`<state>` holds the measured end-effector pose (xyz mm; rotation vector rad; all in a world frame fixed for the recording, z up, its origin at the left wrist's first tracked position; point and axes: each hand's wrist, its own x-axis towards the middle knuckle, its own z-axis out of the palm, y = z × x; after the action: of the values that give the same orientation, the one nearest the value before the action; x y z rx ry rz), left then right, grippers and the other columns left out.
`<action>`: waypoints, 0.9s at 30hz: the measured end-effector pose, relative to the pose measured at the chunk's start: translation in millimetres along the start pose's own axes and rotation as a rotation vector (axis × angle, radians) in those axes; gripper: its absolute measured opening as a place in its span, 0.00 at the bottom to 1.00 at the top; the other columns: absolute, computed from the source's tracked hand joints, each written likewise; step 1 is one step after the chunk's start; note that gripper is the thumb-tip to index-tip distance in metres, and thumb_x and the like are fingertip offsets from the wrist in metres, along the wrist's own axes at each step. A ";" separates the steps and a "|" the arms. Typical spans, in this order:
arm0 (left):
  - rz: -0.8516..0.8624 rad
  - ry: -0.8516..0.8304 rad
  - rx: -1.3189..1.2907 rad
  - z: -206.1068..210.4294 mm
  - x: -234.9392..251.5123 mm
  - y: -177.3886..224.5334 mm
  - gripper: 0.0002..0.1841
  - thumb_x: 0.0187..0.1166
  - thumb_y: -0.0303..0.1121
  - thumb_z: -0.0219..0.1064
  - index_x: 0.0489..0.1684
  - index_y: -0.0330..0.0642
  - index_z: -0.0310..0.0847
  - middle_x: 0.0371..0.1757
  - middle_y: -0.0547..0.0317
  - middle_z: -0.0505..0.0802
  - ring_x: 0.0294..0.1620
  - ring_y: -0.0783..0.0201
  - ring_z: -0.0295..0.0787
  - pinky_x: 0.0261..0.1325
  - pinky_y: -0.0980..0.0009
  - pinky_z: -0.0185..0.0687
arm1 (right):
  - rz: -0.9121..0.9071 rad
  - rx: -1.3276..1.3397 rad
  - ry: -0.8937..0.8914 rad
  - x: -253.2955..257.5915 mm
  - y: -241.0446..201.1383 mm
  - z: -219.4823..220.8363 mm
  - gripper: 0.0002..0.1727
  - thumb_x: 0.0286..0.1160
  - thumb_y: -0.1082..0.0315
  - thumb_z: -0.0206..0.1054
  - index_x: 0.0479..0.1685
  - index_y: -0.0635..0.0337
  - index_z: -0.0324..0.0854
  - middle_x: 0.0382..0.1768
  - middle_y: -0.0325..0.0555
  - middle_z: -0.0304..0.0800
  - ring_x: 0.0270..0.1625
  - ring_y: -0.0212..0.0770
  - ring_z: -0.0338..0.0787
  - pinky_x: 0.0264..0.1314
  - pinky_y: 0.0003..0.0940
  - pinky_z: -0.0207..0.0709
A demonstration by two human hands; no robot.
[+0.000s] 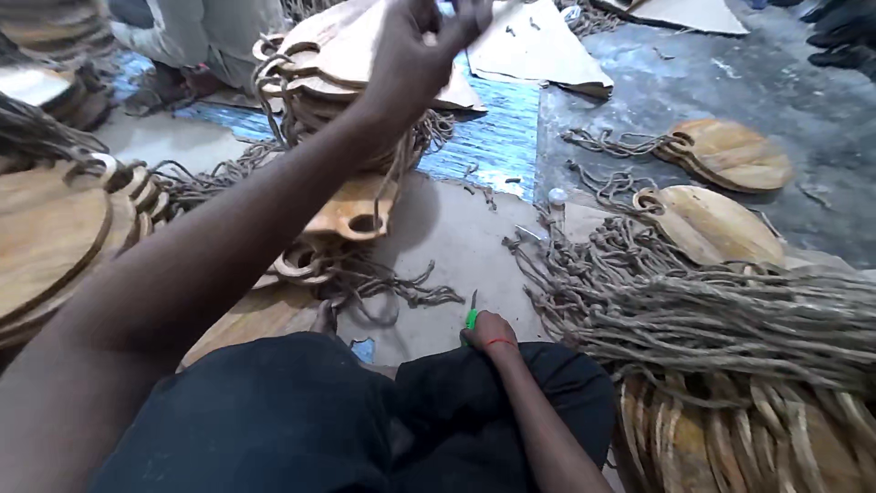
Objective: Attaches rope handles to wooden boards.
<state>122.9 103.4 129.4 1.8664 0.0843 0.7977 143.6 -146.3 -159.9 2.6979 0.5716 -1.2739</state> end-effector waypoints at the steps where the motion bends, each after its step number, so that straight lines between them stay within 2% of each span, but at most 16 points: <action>1: -0.032 -0.128 0.084 12.3 -4.3 -15.9 0.09 0.85 0.29 0.64 0.53 0.33 0.81 0.31 0.63 0.84 0.23 0.76 0.76 0.29 0.77 0.76 | 0.001 0.015 0.004 -2.3 0.1 -0.9 0.27 0.79 0.48 0.68 0.60 0.66 0.85 0.65 0.61 0.88 0.72 0.58 0.86 0.71 0.59 0.77; 3: -0.197 -0.371 0.229 33.1 -30.1 -61.4 0.12 0.85 0.32 0.66 0.55 0.31 0.83 0.34 0.56 0.86 0.28 0.68 0.78 0.35 0.68 0.79 | -0.001 0.059 0.011 -5.5 0.1 -0.3 0.26 0.79 0.49 0.69 0.59 0.66 0.85 0.65 0.62 0.88 0.72 0.59 0.86 0.71 0.60 0.76; 5: -0.411 -0.506 0.260 47.7 -70.2 -114.9 0.12 0.86 0.33 0.66 0.56 0.33 0.85 0.36 0.53 0.87 0.31 0.65 0.80 0.40 0.64 0.80 | 0.000 0.114 0.040 -7.8 1.4 2.0 0.25 0.78 0.51 0.71 0.56 0.67 0.87 0.62 0.63 0.89 0.69 0.61 0.87 0.69 0.62 0.77; 7: -0.646 -0.511 0.173 58.1 -108.6 -157.5 0.13 0.90 0.34 0.61 0.60 0.34 0.83 0.36 0.54 0.85 0.29 0.67 0.75 0.37 0.67 0.74 | 0.014 0.156 0.058 -10.4 0.6 2.6 0.22 0.77 0.54 0.71 0.54 0.67 0.87 0.59 0.63 0.90 0.66 0.61 0.88 0.67 0.62 0.79; 10: -0.901 -0.430 -0.018 65.8 -144.0 -184.8 0.15 0.93 0.34 0.56 0.68 0.36 0.79 0.45 0.55 0.87 0.28 0.71 0.74 0.33 0.73 0.72 | 0.036 0.162 0.069 -12.3 -7.8 5.7 0.21 0.78 0.55 0.70 0.54 0.66 0.87 0.59 0.62 0.90 0.66 0.60 0.88 0.66 0.60 0.79; 14: -0.891 -0.341 -0.165 70.3 -154.6 -183.3 0.18 0.87 0.26 0.63 0.73 0.35 0.71 0.42 0.54 0.90 0.29 0.72 0.81 0.33 0.75 0.75 | 0.053 0.123 0.051 -12.7 -15.3 8.8 0.22 0.80 0.53 0.68 0.57 0.64 0.86 0.61 0.59 0.90 0.68 0.56 0.88 0.68 0.57 0.78; 18: -0.806 -0.379 -0.231 74.8 -162.2 -182.4 0.15 0.81 0.20 0.67 0.63 0.33 0.75 0.47 0.51 0.91 0.36 0.67 0.86 0.41 0.71 0.82 | 0.053 0.083 0.043 -16.4 -19.2 12.7 0.24 0.78 0.51 0.69 0.59 0.64 0.86 0.62 0.59 0.89 0.69 0.57 0.87 0.68 0.58 0.78; 21: -0.819 -0.431 -0.190 76.8 -172.1 -177.1 0.15 0.81 0.21 0.67 0.64 0.31 0.78 0.48 0.50 0.90 0.38 0.66 0.84 0.43 0.68 0.81 | 0.030 0.116 0.064 -13.4 -16.6 17.1 0.27 0.79 0.48 0.68 0.61 0.64 0.85 0.63 0.60 0.89 0.69 0.58 0.87 0.69 0.59 0.78; 24: -0.868 -0.431 -0.193 76.2 -181.1 -177.9 0.14 0.80 0.23 0.70 0.61 0.30 0.79 0.45 0.52 0.89 0.40 0.66 0.84 0.47 0.69 0.81 | 0.042 0.150 0.081 -11.0 -14.1 19.6 0.26 0.78 0.46 0.68 0.56 0.61 0.88 0.60 0.57 0.91 0.67 0.56 0.88 0.67 0.58 0.78; 27: -0.925 -0.425 -0.184 78.5 -188.2 -184.5 0.13 0.80 0.24 0.71 0.59 0.31 0.80 0.42 0.53 0.89 0.37 0.67 0.83 0.44 0.71 0.81 | 0.060 0.210 0.114 -9.4 -16.4 23.0 0.24 0.79 0.47 0.67 0.53 0.61 0.88 0.57 0.57 0.92 0.65 0.56 0.90 0.66 0.58 0.78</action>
<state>75.7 45.6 -135.2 1.5358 0.5370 -0.2209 115.4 -139.6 -166.4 2.9495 0.3833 -1.2361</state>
